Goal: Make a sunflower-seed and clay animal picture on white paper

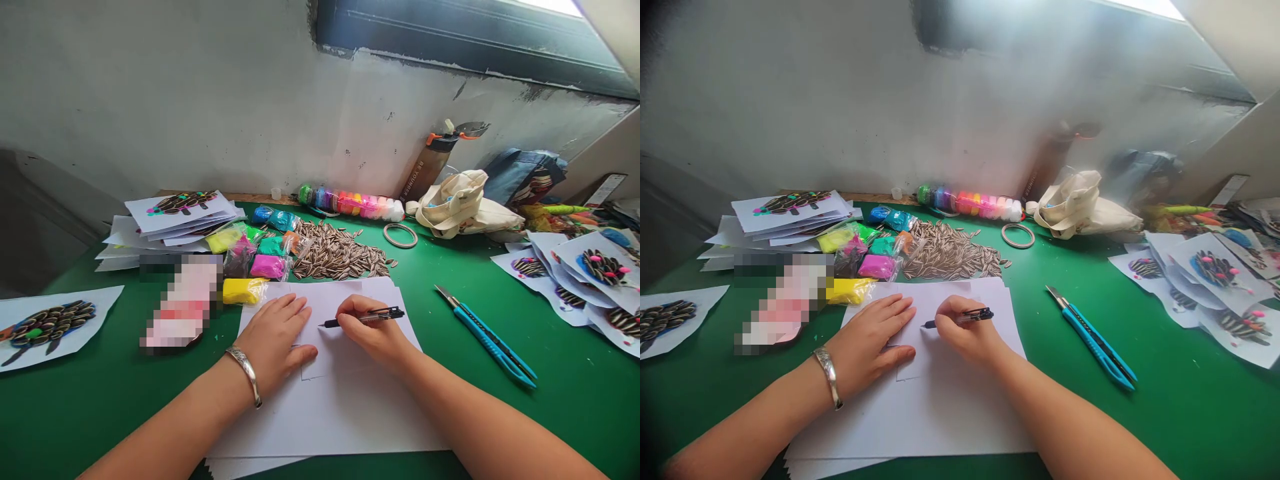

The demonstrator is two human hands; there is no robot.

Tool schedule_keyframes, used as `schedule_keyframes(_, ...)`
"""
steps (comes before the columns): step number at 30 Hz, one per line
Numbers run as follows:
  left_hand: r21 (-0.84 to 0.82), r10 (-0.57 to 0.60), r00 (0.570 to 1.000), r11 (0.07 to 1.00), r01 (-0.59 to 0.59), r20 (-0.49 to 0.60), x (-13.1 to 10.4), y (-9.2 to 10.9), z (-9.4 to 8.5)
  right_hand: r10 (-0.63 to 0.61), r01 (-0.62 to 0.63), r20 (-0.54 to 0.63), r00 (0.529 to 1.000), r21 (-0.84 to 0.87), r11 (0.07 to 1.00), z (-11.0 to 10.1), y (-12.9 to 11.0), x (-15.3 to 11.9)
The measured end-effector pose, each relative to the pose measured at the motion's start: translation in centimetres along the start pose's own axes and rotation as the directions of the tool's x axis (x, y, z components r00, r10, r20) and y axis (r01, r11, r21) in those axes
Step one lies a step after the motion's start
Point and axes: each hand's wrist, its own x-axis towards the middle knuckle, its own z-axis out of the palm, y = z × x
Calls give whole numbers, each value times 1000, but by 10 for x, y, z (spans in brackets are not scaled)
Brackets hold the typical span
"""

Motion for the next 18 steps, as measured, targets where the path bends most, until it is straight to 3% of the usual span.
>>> schedule_keyframes(10,7,-29,998,1000,29,50,2,4,-4,5,-7,-41,999,-49,999,2,1,0)
schedule_keyframes(18,-14,-4,1000,1000,4,12,0,1,-2,0,-3,-81,997,-31,1000,2,3,-1)
